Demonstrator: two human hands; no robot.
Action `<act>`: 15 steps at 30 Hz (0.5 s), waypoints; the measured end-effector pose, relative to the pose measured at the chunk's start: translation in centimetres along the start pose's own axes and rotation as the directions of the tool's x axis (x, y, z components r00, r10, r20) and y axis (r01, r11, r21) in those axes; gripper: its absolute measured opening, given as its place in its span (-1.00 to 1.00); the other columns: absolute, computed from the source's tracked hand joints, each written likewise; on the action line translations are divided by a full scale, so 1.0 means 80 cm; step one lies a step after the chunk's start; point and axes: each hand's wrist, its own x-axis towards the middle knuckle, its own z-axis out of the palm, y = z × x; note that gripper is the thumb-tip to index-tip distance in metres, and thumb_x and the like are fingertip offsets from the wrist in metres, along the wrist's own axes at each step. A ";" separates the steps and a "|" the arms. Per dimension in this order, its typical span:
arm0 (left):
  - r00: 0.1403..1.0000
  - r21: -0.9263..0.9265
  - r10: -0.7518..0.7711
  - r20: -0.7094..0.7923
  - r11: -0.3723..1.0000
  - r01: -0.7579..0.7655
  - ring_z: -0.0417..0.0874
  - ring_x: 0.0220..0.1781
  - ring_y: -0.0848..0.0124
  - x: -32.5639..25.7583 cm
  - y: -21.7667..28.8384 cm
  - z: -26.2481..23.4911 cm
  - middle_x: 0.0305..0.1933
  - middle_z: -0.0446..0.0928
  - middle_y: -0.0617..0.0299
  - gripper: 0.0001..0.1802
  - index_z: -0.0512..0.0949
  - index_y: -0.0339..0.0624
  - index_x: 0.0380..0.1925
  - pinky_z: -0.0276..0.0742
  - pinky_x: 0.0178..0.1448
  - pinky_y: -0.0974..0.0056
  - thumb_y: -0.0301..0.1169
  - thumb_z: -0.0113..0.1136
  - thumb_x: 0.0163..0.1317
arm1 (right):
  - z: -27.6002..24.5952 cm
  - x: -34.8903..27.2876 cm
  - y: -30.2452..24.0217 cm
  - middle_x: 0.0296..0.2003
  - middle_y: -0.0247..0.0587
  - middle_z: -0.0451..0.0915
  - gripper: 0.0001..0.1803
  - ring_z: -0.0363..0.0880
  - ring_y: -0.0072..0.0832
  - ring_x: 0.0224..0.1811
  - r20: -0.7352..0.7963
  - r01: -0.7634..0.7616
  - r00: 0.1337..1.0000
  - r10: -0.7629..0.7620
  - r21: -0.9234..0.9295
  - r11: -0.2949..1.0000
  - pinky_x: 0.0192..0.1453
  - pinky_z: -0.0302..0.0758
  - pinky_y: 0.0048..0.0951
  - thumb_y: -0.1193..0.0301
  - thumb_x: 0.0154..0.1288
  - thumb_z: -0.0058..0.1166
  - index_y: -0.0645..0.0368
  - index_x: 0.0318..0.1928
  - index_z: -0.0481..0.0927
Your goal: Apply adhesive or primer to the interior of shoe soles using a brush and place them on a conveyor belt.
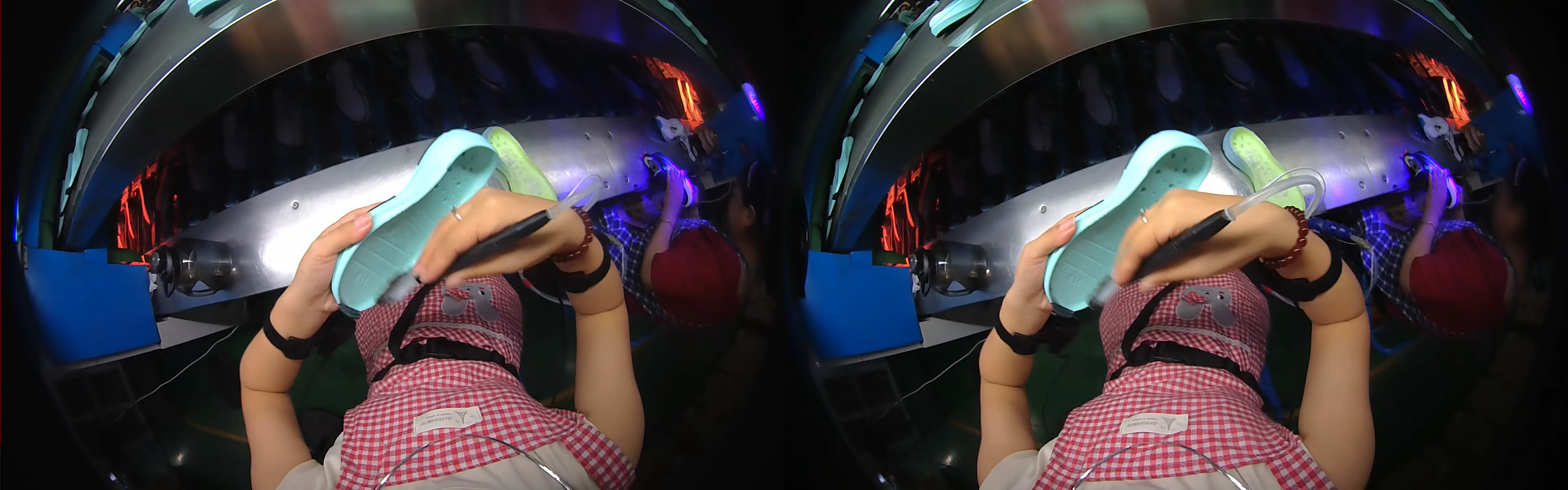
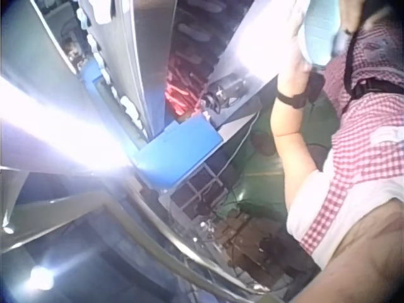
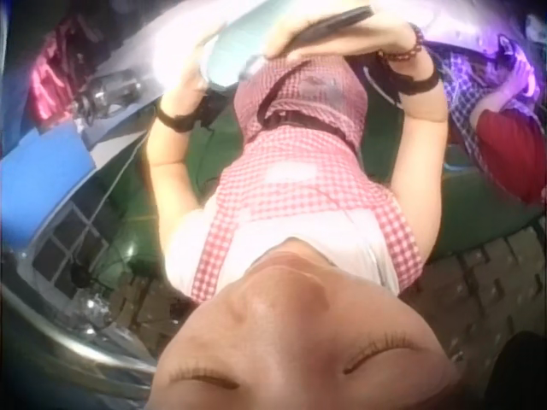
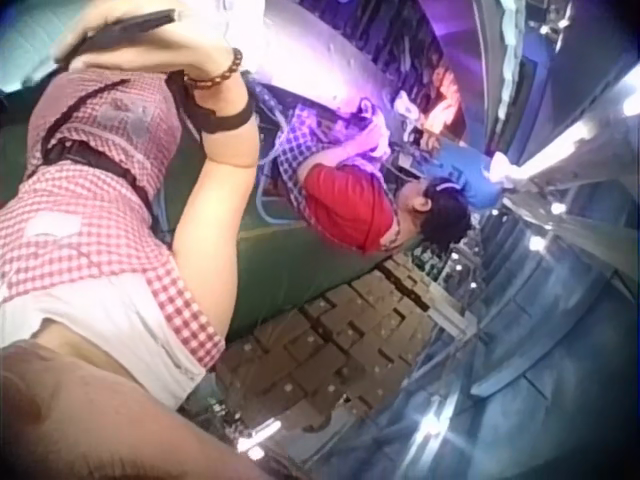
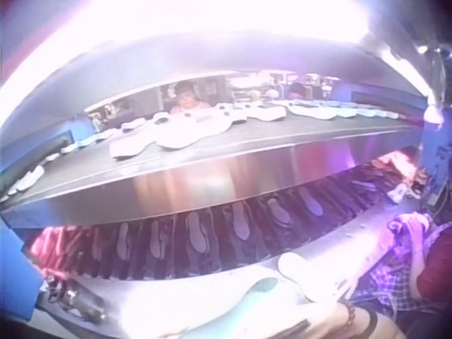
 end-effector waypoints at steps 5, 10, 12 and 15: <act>0.990 0.144 -0.127 -0.068 0.980 0.136 0.53 -0.05 0.36 -0.011 0.000 0.006 0.01 0.42 -0.03 -0.47 0.28 -0.40 0.10 0.48 -0.01 0.37 -0.28 0.00 0.20 | 0.003 -0.003 0.007 -0.32 -0.09 0.60 -0.79 0.59 -0.30 -0.28 0.203 -0.064 0.975 0.095 -0.153 0.986 -0.21 0.48 -0.43 0.54 0.01 0.11 0.28 -0.26 0.57; 0.983 0.142 -0.169 -0.071 0.974 0.178 0.55 -0.08 0.38 -0.013 -0.003 0.000 0.01 0.42 -0.04 -0.47 0.28 -0.40 0.10 0.51 -0.04 0.39 -0.28 0.01 0.20 | -0.006 -0.009 0.001 -0.35 -0.12 0.61 -0.80 0.59 -0.30 -0.28 0.079 -0.071 0.993 0.084 -0.155 0.985 -0.21 0.47 -0.42 0.52 0.01 0.10 0.24 -0.28 0.58; 0.982 0.175 -0.185 -0.043 0.966 0.190 0.55 -0.09 0.39 -0.011 -0.004 -0.005 0.01 0.42 -0.04 -0.47 0.27 -0.40 0.10 0.51 -0.04 0.39 -0.27 0.01 0.20 | -0.006 -0.011 0.009 -0.34 -0.13 0.61 -0.79 0.58 -0.30 -0.28 0.153 -0.110 0.978 0.143 -0.206 0.972 -0.20 0.46 -0.41 0.52 0.01 0.10 0.22 -0.27 0.58; 0.985 0.158 -0.141 -0.095 0.975 0.155 0.54 -0.06 0.38 -0.017 -0.007 -0.007 0.02 0.41 -0.04 -0.46 0.25 -0.42 0.11 0.50 -0.02 0.39 -0.29 0.00 0.21 | -0.014 -0.019 0.001 -0.35 -0.13 0.61 -0.79 0.58 -0.30 -0.29 0.140 -0.134 0.976 0.169 -0.230 0.964 -0.20 0.45 -0.41 0.52 0.00 0.10 0.22 -0.27 0.59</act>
